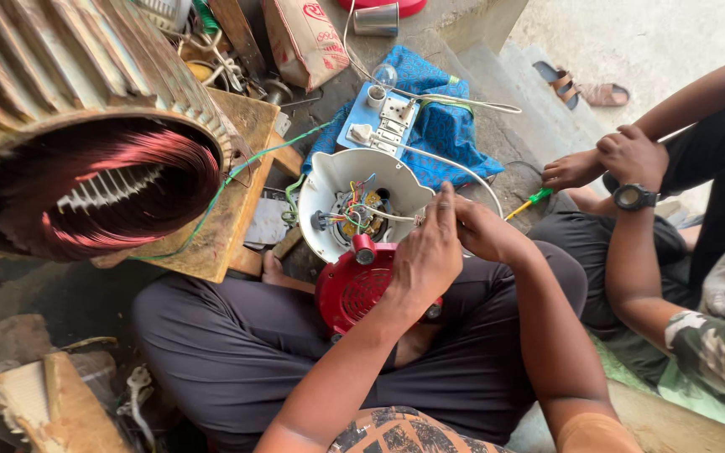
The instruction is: The person sits on the floor and repairs a small red electric fan by manipulating its internal wiring. They use a screwdriver and pliers to adjust connections, test the circuit with a light bulb, and reposition components within the fan housing.
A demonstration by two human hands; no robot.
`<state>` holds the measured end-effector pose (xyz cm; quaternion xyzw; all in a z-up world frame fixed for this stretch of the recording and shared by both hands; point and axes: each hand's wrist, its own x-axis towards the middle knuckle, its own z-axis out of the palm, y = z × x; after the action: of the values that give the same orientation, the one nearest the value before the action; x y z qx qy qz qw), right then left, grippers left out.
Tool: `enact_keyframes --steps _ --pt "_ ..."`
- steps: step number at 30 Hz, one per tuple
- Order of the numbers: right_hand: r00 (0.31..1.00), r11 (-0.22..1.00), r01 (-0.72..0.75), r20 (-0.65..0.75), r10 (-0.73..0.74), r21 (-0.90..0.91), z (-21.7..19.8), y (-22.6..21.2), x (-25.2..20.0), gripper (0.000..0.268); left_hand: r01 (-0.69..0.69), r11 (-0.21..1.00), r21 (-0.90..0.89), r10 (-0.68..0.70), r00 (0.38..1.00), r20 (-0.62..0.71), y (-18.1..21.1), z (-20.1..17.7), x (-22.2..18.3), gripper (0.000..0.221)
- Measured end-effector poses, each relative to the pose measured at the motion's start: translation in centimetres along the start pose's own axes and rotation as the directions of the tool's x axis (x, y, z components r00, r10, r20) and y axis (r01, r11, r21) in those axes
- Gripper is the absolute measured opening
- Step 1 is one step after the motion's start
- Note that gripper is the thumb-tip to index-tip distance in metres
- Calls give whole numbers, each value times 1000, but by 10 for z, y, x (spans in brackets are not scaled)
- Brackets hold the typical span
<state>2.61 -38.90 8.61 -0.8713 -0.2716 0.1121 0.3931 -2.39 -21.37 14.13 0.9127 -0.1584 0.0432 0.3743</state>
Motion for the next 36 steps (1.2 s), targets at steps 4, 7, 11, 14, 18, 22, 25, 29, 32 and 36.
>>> enact_keyframes --steps 4,7,11,14,18,22,25,29,32,36 --pt "984 985 173 51 -173 7 -10 -1 -2 36 13 995 101 -15 1000 20 -18 4 -13 48" --pt "1000 1000 19 17 -19 -2 -24 23 -5 38 -13 995 95 16 999 -37 -23 0 -18 36" --pt "884 926 -344 -385 264 -153 -35 80 -3 46 -37 999 39 43 987 -154 -21 -16 -24 31" --pt "811 787 -559 23 584 -259 -29 114 11 43 -72 997 11 73 975 -211 -17 -28 -27 30" --pt "735 742 -670 -143 663 -9 -22 112 20 48 -93 996 7 92 966 -241 -14 -36 -27 29" --pt "722 779 -596 -555 413 -195 -36 76 28 44 -107 994 -22 98 963 -252 -17 -38 -35 30" --pt "722 775 -516 -672 164 -365 -50 53 42 39 -129 990 -50 112 958 -264 -21 -40 -39 30" --pt "742 794 -425 -670 29 -435 -61 44 60 38 -170 985 -29 155 946 -284 -23 -42 -49 27" --pt "766 778 -444 -638 73 -444 -57 50 62 39 -177 984 -9 169 955 -244 -23 -39 -54 26" --pt "808 748 -465 -572 140 -473 -41 57 63 28 -198 980 -8 191 953 -236 -19 -35 -50 23"
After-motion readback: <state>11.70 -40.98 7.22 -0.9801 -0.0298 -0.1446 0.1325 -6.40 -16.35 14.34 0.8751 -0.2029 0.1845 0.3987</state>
